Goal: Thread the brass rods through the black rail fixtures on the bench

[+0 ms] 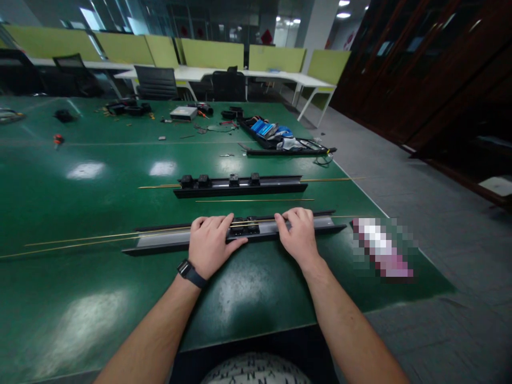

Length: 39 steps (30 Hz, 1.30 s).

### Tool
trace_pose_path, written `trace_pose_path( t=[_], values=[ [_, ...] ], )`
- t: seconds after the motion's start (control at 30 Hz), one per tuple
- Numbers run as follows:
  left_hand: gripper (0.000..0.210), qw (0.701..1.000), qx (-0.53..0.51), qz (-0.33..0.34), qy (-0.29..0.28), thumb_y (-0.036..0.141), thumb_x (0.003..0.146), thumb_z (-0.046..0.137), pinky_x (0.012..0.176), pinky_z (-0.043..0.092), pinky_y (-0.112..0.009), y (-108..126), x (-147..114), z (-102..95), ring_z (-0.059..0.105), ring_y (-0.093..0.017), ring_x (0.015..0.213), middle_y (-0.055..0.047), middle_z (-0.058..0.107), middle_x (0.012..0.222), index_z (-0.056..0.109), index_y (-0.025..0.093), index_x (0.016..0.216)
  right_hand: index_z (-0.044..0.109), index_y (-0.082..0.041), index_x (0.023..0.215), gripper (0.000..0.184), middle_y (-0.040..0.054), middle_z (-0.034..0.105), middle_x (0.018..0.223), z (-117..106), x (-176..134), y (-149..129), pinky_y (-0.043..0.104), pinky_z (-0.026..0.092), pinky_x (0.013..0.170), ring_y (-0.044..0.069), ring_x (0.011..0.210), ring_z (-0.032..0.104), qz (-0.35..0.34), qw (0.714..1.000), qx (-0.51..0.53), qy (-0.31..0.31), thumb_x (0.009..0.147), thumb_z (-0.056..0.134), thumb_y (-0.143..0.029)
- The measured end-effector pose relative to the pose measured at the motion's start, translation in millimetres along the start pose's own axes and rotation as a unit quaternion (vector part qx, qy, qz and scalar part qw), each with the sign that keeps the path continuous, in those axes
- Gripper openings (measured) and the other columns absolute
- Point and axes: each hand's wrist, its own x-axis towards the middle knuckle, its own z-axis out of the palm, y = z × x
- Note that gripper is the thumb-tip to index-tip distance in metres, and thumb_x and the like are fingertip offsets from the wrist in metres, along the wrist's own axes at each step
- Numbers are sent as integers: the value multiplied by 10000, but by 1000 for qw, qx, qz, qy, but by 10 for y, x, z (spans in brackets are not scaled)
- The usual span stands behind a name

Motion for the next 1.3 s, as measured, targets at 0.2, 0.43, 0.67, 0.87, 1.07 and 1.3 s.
trace_pose_path(
  t=[0.2,0.43,0.67,0.87,1.07,1.3],
  values=[
    [629,1000,-3,-2,3,637,874,680,993,377,-501,-6,-3,1,665,-326,1119,-143,742,1222,643,196,1322,659,-220,815,273,87,623,921,11,-13,20,431,448,904,257,979,507,2,1000,-1,1,996,568,-403],
    [622,1000,-9,-6,4,640,874,676,1001,373,-502,-8,-4,12,666,-333,1128,-146,742,1222,643,216,1327,664,-223,815,268,84,625,911,22,-19,12,434,447,903,258,975,503,3,1000,9,8,991,575,-404],
    [622,1000,-9,-3,3,637,880,670,992,372,-506,-2,-1,3,663,-332,1124,-149,744,1217,644,204,1327,665,-227,815,266,82,626,910,28,-14,17,437,449,911,257,975,508,3,1000,7,13,993,574,-403],
    [623,1000,-5,-4,1,643,875,674,988,378,-503,-2,-1,0,662,-335,1127,-147,742,1218,648,204,1315,669,-224,823,263,87,632,917,15,-16,-2,435,449,913,257,977,505,4,1000,7,9,991,578,-406],
    [625,1000,-2,-7,-1,649,867,679,999,377,-499,-2,2,-6,664,-334,1130,-149,741,1224,646,219,1320,662,-225,806,272,87,630,910,24,-13,5,436,446,909,257,974,505,4,1000,6,9,990,572,-404],
    [623,1000,-9,-2,7,633,877,678,1004,371,-505,-10,-1,15,663,-332,1128,-149,741,1219,642,208,1331,657,-224,814,274,83,630,909,36,-15,23,433,453,913,254,969,513,1,1000,3,12,997,568,-407]
  ],
)
